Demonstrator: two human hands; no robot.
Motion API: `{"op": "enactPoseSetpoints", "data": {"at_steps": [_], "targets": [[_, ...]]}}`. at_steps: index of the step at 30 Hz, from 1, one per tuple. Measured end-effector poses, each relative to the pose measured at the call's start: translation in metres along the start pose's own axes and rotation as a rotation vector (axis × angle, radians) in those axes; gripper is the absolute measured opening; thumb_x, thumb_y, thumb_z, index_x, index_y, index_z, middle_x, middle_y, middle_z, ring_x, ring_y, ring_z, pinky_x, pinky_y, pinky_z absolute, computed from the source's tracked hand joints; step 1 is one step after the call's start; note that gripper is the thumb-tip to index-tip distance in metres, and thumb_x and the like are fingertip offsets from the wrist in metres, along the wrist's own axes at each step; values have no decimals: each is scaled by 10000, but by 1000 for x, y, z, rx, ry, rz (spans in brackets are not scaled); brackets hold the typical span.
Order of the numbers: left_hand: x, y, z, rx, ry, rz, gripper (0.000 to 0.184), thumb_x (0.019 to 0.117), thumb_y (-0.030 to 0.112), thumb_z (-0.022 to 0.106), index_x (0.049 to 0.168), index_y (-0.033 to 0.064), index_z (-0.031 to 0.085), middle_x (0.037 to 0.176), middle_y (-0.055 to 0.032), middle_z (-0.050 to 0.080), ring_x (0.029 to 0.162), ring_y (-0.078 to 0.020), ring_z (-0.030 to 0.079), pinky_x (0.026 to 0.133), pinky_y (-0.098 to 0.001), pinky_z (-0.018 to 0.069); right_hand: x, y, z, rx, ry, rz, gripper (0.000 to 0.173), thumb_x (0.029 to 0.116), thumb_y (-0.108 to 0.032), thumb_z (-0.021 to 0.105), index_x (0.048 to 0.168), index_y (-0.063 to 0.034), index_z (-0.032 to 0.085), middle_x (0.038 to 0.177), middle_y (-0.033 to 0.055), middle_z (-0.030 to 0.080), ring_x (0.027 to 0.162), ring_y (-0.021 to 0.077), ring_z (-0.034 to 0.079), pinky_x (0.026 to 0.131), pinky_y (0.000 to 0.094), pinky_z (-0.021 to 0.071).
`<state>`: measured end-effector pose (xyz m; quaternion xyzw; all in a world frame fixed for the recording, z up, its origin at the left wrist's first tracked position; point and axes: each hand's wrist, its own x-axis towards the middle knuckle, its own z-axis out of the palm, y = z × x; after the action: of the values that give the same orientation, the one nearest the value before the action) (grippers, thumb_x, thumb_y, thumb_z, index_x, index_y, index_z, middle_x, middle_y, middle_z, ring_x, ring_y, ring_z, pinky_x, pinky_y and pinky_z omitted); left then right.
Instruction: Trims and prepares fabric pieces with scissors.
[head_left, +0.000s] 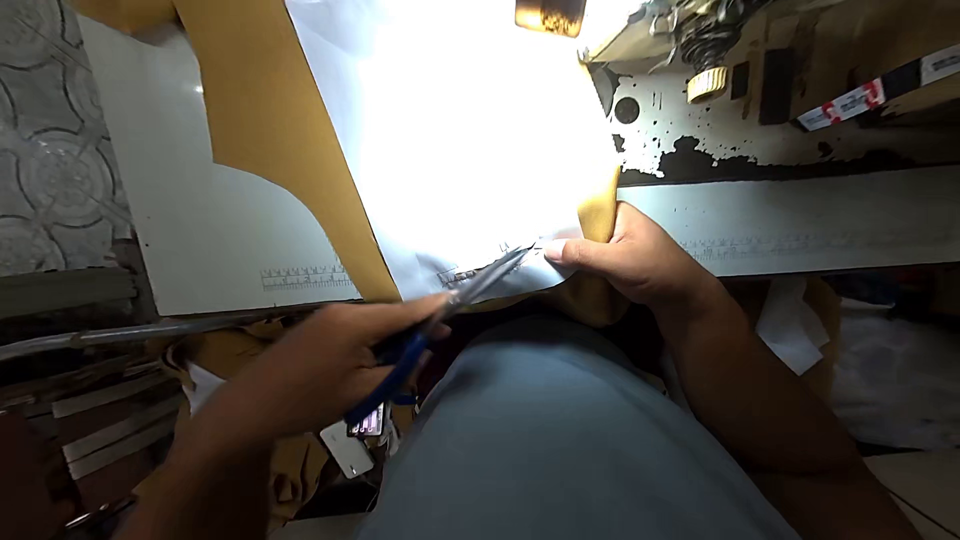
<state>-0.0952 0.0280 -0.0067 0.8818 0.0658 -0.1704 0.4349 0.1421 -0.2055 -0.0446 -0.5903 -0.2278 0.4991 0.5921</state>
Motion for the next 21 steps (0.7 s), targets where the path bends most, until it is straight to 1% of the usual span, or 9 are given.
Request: {"op": "enactPoseSetpoints", "data": {"at_steps": [2, 4, 7, 10, 12, 14, 16, 19, 21], "targets": [[15, 9, -35, 267, 124, 51, 437, 963, 357, 590, 1386, 254, 628, 1024, 76, 728, 789, -41, 670, 669, -320, 587, -1, -6, 0, -44, -26, 26, 15, 927, -34, 687, 942, -31, 690, 784, 18, 742, 700, 65, 718, 675, 234, 622], [53, 17, -64, 447, 237, 111, 416, 962, 221, 590, 1353, 85, 623, 1016, -157, 718, 819, -333, 701, 657, -582, 549, -2, -16, 1, -213, -1, 55, 54, 918, -81, 729, 936, -44, 694, 762, 14, 738, 667, 58, 709, 630, 230, 610], [123, -6, -89, 572, 397, 94, 488, 979, 160, 574, 1462, 109, 528, 1262, -255, 658, 1120, -483, 652, 885, -684, 495, -1, -24, 12, -875, 313, -47, 217, 910, -316, 728, 887, -104, 692, 707, 8, 657, 622, 107, 636, 556, 333, 522], [123, -41, -95, 600, 539, -100, 505, 1008, 165, 571, 1492, 70, 464, 1335, -302, 597, 1180, -533, 606, 924, -715, 470, 13, -7, 47, -1333, 606, -389, 451, 924, -361, 678, 1254, -55, 701, 1148, 185, 702, 1090, 352, 663, 932, 512, 534], [66, -56, -83, 610, 630, -369, 520, 1030, 239, 558, 1489, 25, 442, 1278, -346, 598, 1073, -591, 619, 805, -776, 470, 25, 13, 87, -1369, 436, -591, 539, 945, -451, 644, 1338, -83, 661, 1289, 202, 664, 1234, 393, 600, 1056, 600, 433], [-3, -66, -68, 610, 615, -655, 508, 1024, 314, 564, 1431, 18, 491, 1142, -374, 634, 990, -620, 625, 762, -813, 441, 48, 21, 124, -1393, -26, -507, 644, 1019, -585, 483, 1506, -166, 525, 1530, 147, 507, 1462, 336, 422, 1176, 620, 324], [-53, -63, -60, 582, 537, -842, 497, 1028, 329, 562, 1425, 32, 527, 1081, -381, 652, 986, -623, 625, 781, -803, 437, 97, 14, 135, -1428, -287, -567, 527, 1031, -492, 515, 1430, -157, 593, 1520, 143, 506, 1459, 338, 409, 1152, 593, 352], [-69, -67, -54, 609, 640, -628, 470, 1008, 284, 598, 1371, -10, 546, 1050, -359, 660, 917, -593, 648, 723, -770, 459, 174, -29, 121, -1543, -341, -628, 398, 1001, -254, 573, 1378, -145, 642, 1518, 147, 527, 1494, 360, 374, 1227, 583, 254], [-45, -86, -64, 605, 669, -368, 519, 998, 262, 602, 1444, 17, 503, 1239, -319, 635, 1079, -552, 637, 843, -747, 483, 182, -61, 113, -1613, -260, -641, 359, 970, -117, 594, 1321, -115, 670, 1559, 163, 481, 1521, 395, 316, 1235, 626, 210]]}}
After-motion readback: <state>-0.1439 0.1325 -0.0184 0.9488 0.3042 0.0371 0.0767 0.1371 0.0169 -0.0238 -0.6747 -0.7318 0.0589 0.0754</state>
